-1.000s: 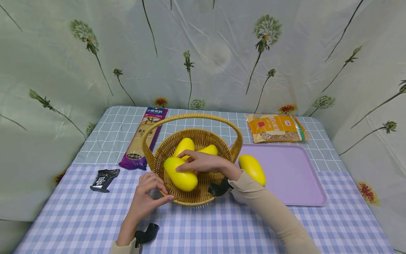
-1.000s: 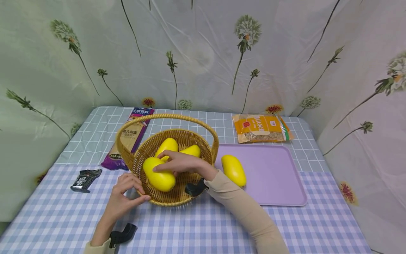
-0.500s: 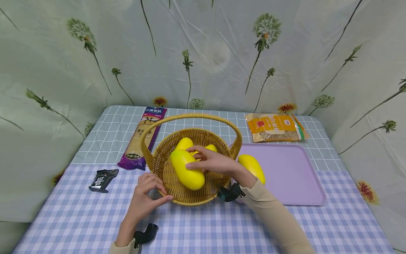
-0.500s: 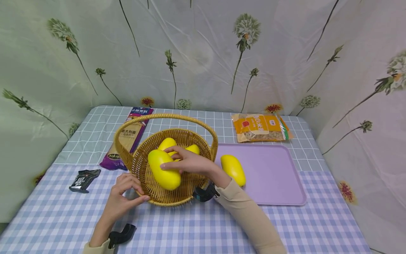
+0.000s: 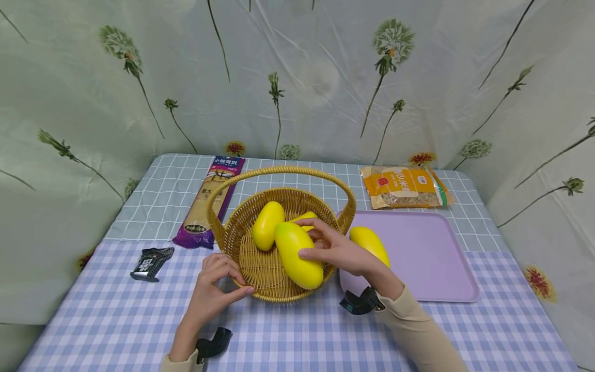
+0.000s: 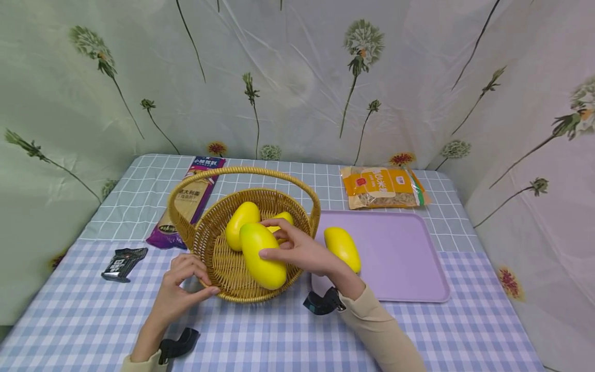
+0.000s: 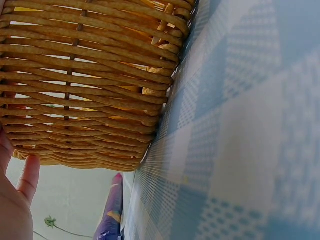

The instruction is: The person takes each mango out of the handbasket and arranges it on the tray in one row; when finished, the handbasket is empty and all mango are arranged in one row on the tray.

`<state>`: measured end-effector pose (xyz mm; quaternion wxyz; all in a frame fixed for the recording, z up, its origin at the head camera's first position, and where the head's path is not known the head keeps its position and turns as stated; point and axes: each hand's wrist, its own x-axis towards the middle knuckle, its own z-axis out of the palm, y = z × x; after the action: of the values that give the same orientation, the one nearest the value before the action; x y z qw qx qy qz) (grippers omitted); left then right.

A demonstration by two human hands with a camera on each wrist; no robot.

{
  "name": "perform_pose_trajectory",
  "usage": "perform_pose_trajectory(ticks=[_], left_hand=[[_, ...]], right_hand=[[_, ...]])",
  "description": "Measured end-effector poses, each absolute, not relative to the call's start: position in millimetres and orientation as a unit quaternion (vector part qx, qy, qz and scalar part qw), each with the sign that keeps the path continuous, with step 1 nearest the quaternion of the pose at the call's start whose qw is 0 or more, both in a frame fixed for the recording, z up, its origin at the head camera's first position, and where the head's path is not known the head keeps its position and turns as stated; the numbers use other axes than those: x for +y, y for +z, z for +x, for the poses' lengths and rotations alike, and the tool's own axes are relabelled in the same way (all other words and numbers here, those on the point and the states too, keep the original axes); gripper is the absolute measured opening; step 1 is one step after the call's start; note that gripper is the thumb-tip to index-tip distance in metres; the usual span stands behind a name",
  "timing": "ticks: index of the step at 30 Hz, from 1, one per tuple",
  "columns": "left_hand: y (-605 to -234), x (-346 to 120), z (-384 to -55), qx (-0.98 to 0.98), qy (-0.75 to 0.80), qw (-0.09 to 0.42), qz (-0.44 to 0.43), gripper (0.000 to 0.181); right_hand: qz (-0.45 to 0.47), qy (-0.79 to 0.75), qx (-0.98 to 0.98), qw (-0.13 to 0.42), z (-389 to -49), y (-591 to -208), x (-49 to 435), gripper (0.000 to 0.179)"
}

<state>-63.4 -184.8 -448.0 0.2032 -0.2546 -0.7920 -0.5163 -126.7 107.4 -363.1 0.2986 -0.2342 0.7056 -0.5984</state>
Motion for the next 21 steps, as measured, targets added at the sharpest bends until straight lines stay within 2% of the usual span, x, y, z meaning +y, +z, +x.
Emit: perform_pose_trajectory(ticks=[14,21], left_hand=[[-456,-188,-65,-0.793,-0.513,0.204,-0.259,0.039],[-457,-189,-66,-0.795,-0.514,0.197,-0.254,0.039]], right_hand=[[-0.239,-0.639,0.693,0.234,-104,-366,164,0.055],[-0.198,-0.614,0.738,0.196,-97,-366,195,0.049]])
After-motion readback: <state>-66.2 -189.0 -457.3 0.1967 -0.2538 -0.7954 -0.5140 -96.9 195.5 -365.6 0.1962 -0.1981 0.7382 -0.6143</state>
